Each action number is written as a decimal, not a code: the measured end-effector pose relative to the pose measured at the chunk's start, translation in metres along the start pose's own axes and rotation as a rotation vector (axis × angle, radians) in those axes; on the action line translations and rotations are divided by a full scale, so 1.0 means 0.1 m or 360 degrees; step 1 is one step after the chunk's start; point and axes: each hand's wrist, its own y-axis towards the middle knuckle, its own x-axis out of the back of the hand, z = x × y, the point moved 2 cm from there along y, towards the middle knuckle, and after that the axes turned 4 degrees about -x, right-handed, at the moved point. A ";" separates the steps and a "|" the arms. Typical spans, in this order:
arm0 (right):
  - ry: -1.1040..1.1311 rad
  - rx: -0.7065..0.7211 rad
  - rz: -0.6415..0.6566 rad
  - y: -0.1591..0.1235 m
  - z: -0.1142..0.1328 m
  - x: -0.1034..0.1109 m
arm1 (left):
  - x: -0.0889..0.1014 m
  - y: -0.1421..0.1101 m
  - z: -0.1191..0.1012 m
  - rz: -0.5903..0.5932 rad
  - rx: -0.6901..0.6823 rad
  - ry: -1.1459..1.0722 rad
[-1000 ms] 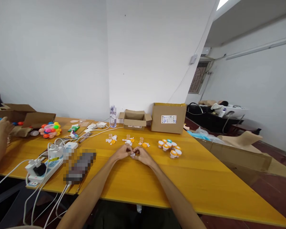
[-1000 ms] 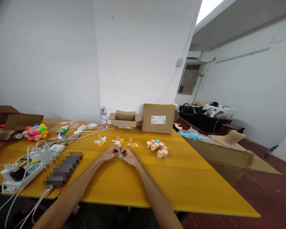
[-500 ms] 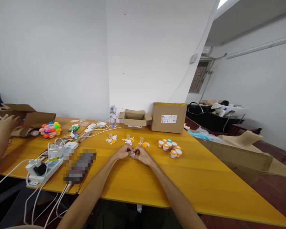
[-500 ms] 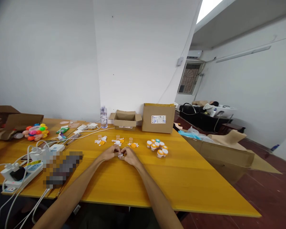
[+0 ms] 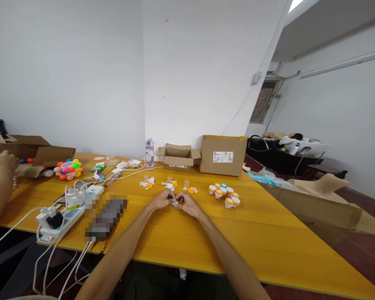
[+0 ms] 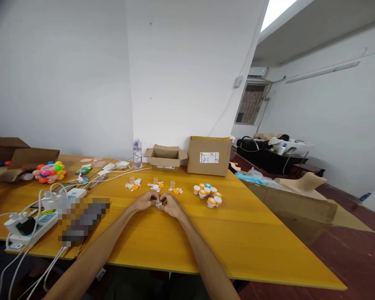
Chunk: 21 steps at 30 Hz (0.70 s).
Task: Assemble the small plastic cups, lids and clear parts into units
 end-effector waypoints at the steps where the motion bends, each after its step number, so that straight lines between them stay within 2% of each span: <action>1: -0.0005 -0.0001 0.0003 0.00 0.00 0.00 | 0.00 0.00 0.00 0.0004 -0.0001 -0.0009; 10: -0.0064 -0.0006 0.0008 -0.02 0.04 0.02 | 0.06 -0.02 0.00 0.0008 0.0061 -0.0075; 16: -0.0068 -0.0005 0.0011 -0.03 0.04 0.07 | 0.09 -0.08 -0.05 0.0122 -0.0009 -0.0014; 21: -0.0018 0.0013 0.0096 -0.06 0.09 0.14 | 0.07 -0.10 -0.08 0.0107 -0.0036 0.0042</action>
